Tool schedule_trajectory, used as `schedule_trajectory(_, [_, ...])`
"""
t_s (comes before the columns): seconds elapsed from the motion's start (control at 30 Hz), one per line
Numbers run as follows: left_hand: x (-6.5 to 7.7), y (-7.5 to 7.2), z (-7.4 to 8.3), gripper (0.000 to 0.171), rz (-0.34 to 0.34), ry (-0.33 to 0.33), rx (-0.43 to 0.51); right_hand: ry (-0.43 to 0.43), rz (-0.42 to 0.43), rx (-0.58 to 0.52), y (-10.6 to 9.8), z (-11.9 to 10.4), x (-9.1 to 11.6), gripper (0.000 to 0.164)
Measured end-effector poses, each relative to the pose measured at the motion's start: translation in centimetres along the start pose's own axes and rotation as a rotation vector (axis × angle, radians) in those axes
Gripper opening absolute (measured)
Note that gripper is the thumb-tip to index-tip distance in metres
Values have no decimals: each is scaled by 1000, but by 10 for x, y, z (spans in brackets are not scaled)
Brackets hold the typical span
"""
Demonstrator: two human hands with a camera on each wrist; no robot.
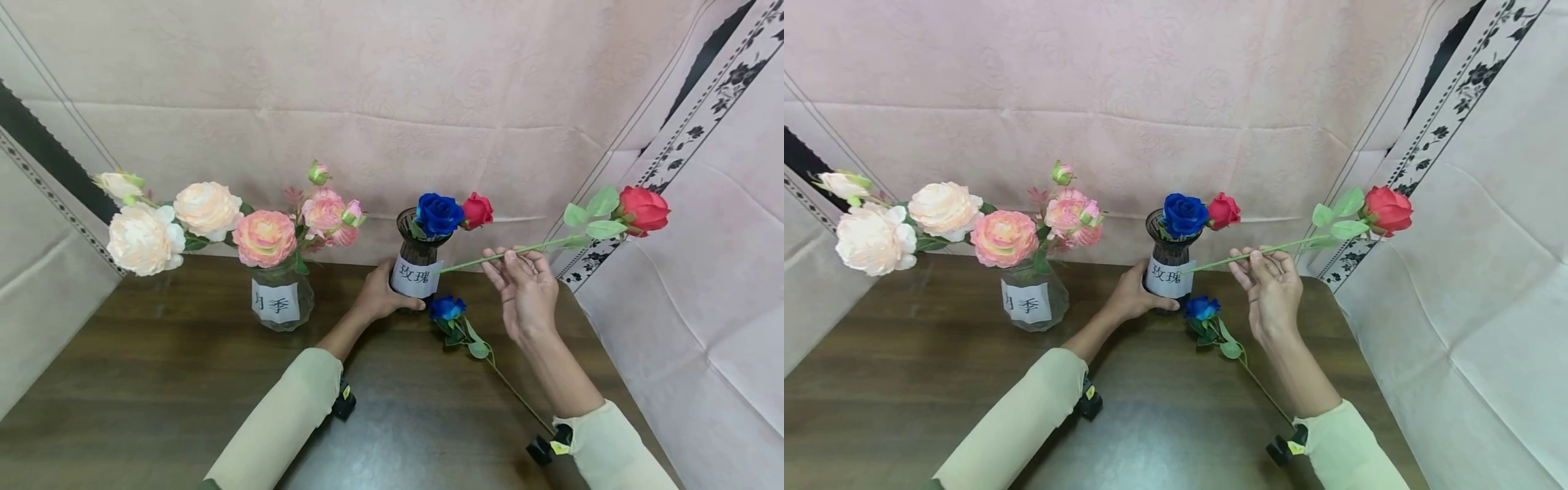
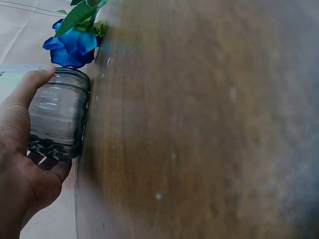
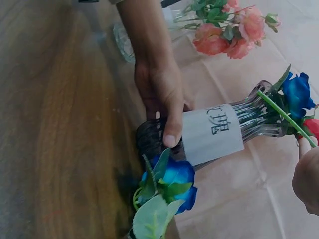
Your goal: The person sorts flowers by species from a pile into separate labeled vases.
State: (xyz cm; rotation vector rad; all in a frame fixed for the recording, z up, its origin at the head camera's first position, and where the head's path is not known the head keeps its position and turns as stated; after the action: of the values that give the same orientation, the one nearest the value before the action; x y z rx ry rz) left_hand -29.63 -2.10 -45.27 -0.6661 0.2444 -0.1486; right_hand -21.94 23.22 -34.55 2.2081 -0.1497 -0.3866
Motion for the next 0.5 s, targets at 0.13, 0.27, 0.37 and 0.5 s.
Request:
schedule_trajectory(0.13, [0,0,-1,102,6,-2,3,-5,-2,-42,8,-1,-4,10])
schedule_trajectory(0.27, [0,-1,-1,101,4,0,6,-18,-3,-69,16,0,-8,14])
schedule_trajectory(0.37, [0,0,-1,102,1,-2,9,-27,3,-82,21,1,-11,16])
schedule_trajectory(0.5, [-1,1,-1,103,-1,-1,16,-39,15,-100,26,3,-14,16])
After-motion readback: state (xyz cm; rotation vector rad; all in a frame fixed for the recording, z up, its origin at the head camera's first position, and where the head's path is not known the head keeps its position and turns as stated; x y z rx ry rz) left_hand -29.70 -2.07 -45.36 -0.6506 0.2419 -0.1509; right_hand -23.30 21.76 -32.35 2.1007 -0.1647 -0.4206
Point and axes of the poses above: each hand's wrist, its own x-axis away from the middle knuckle, its own y-axis out of the palm, z = x × y, the point moved 1 cm from there along -x, towards the middle knuckle, and after that the axes turned 14 degrees about -x, right-handed, at the moved point
